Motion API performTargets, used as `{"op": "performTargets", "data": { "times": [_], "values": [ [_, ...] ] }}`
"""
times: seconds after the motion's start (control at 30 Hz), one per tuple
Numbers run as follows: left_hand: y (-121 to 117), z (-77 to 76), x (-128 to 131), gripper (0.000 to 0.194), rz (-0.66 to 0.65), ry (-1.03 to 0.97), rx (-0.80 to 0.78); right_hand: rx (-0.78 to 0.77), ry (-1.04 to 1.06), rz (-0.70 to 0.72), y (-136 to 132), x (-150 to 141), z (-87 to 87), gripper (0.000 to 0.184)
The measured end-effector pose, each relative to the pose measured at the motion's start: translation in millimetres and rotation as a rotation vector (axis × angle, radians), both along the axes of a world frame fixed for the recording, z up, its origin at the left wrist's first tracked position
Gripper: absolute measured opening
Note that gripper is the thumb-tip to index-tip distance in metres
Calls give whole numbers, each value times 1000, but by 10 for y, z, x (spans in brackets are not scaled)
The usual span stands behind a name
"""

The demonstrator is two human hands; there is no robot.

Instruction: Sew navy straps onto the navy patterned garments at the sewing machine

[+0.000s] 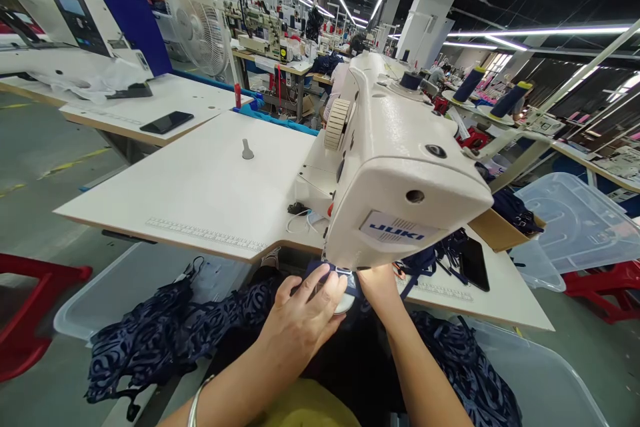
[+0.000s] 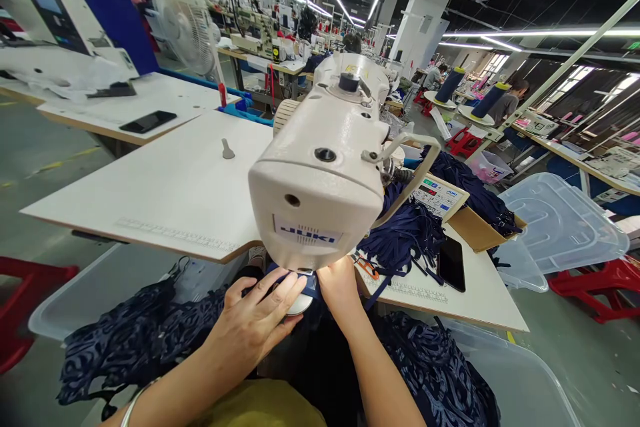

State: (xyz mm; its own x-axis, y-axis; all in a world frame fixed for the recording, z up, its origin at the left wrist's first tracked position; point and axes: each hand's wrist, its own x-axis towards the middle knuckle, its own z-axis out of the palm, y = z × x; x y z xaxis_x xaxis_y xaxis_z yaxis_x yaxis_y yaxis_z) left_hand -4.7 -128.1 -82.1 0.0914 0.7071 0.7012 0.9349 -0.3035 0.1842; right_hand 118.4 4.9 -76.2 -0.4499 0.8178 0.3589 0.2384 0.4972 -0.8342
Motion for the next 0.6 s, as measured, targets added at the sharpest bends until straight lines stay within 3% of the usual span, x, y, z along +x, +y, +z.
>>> {"op": "performTargets", "data": {
  "times": [0.17, 0.3, 0.47, 0.6],
  "values": [
    [6, -26, 14, 28, 8, -15, 19, -47, -26, -45, -32, 4, -8, 32],
    [11, -43, -12, 27, 37, 0, 47, -169, 13, -189, -70, 54, -165, 14],
    [11, 21, -64, 27, -3, 39, 19, -385, 211, -355, -121, 155, -619, 23],
    [14, 19, -50, 28, 2, 28, 20, -561, 232, -312, -183, 157, -1057, 40]
  ]
}}
